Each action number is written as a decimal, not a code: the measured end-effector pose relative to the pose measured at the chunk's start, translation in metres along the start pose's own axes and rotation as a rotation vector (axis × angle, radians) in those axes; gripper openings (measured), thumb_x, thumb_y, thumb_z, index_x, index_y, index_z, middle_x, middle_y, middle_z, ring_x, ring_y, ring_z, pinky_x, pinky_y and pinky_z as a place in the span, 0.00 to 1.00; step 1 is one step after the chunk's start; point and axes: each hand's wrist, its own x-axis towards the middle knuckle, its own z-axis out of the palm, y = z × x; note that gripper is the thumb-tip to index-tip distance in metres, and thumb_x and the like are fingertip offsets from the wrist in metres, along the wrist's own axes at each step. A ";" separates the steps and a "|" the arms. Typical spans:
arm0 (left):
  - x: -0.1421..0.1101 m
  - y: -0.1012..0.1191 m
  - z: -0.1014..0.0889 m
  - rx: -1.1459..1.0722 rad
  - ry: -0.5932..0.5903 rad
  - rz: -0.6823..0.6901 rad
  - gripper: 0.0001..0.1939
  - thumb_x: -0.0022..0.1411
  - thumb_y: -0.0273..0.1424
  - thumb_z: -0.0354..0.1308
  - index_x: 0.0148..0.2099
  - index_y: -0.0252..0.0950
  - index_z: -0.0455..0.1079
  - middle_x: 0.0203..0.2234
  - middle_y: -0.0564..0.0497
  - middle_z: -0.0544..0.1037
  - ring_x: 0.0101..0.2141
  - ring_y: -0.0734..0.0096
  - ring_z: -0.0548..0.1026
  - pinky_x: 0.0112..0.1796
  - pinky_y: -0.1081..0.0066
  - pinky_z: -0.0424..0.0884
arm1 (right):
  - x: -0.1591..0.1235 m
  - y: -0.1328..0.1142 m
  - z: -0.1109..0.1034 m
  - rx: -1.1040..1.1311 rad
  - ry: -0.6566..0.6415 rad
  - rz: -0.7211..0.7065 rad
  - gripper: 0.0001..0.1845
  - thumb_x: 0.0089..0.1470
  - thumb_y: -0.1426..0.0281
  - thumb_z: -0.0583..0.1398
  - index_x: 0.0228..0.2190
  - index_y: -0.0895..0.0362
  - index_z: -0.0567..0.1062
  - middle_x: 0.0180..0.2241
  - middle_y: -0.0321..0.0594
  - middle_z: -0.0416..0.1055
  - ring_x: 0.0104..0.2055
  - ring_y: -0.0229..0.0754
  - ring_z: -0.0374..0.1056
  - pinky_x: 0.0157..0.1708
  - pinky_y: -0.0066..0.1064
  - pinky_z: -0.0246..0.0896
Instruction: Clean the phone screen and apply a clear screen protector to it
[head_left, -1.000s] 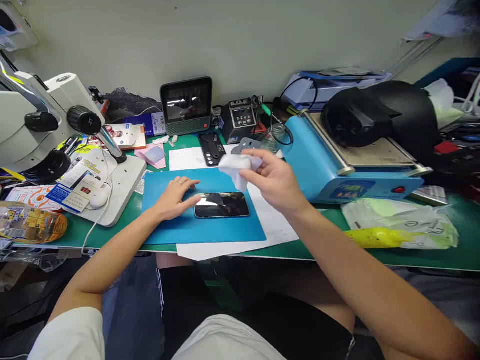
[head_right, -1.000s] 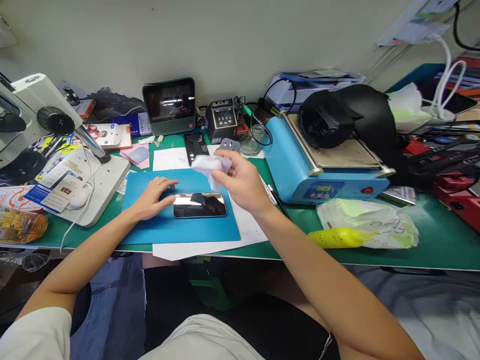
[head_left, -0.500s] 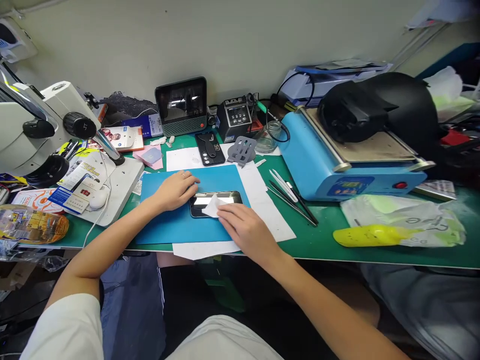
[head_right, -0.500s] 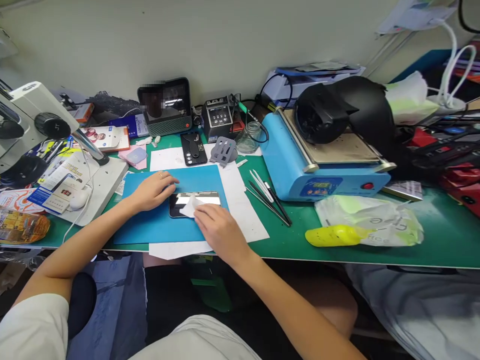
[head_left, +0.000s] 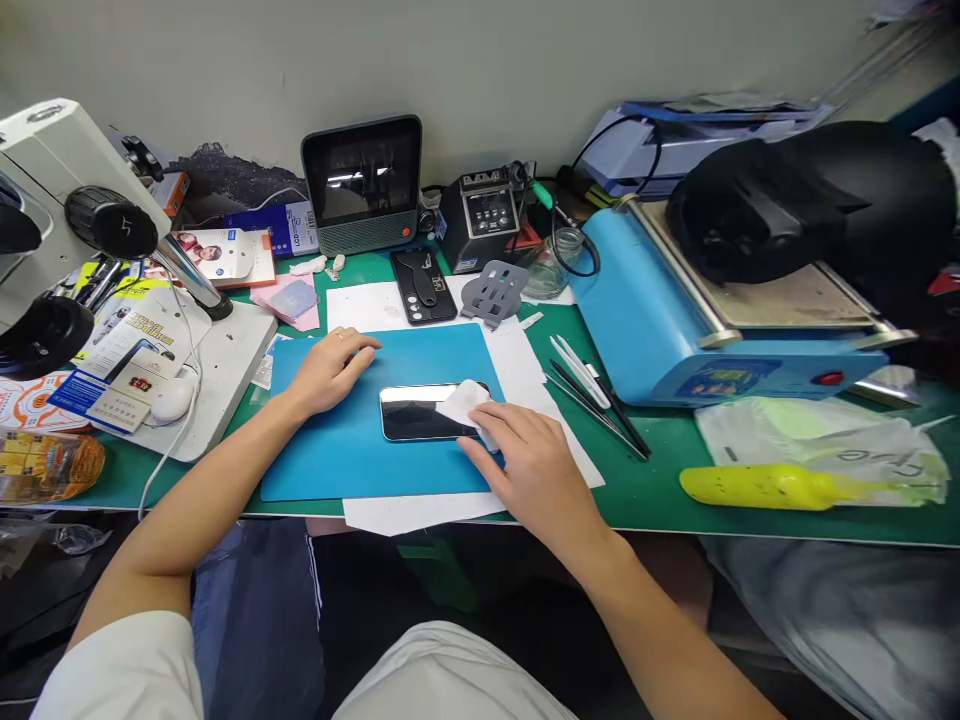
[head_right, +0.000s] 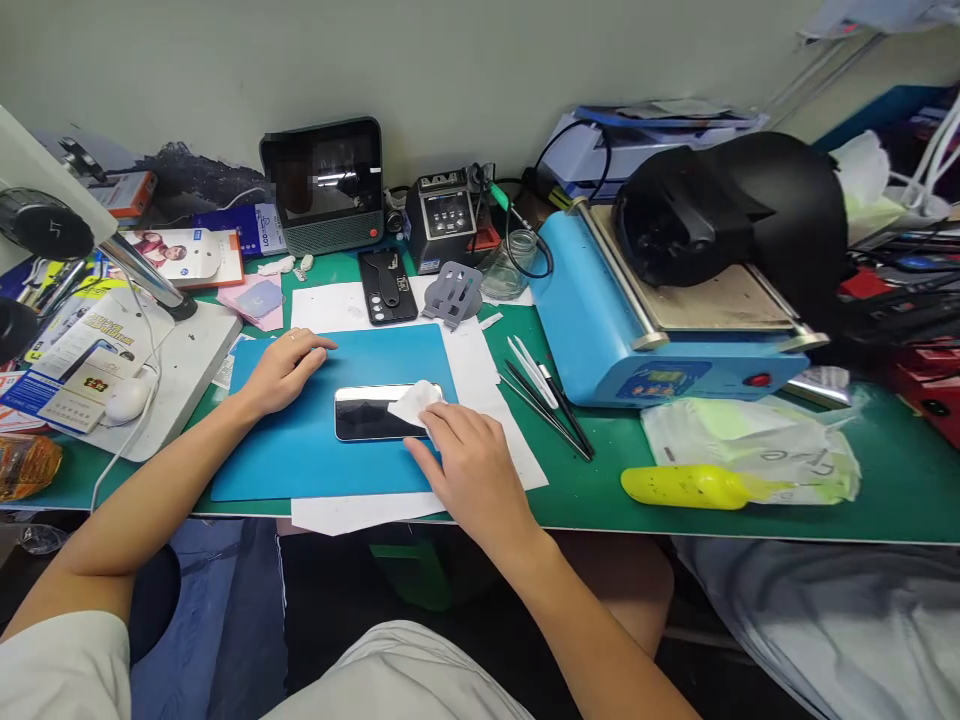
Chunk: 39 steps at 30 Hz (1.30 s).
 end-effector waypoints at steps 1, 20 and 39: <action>0.001 0.000 0.001 -0.006 -0.003 -0.002 0.21 0.78 0.41 0.43 0.51 0.37 0.75 0.40 0.46 0.79 0.45 0.59 0.75 0.50 0.59 0.70 | 0.000 -0.001 -0.001 -0.006 -0.001 -0.001 0.15 0.69 0.63 0.58 0.50 0.56 0.78 0.49 0.53 0.80 0.51 0.59 0.76 0.49 0.52 0.69; 0.001 0.004 -0.001 -0.024 -0.061 -0.017 0.22 0.78 0.43 0.43 0.51 0.38 0.75 0.42 0.46 0.81 0.46 0.59 0.76 0.52 0.58 0.71 | -0.003 -0.003 -0.006 0.038 -0.002 0.031 0.17 0.69 0.64 0.57 0.55 0.53 0.77 0.50 0.52 0.80 0.52 0.59 0.76 0.50 0.55 0.73; 0.001 0.003 -0.003 -0.035 -0.059 -0.041 0.26 0.79 0.47 0.41 0.52 0.38 0.76 0.43 0.46 0.82 0.45 0.59 0.77 0.52 0.58 0.70 | 0.030 -0.053 0.018 0.134 -0.118 -0.110 0.16 0.69 0.66 0.59 0.54 0.57 0.76 0.54 0.52 0.78 0.57 0.56 0.74 0.51 0.48 0.72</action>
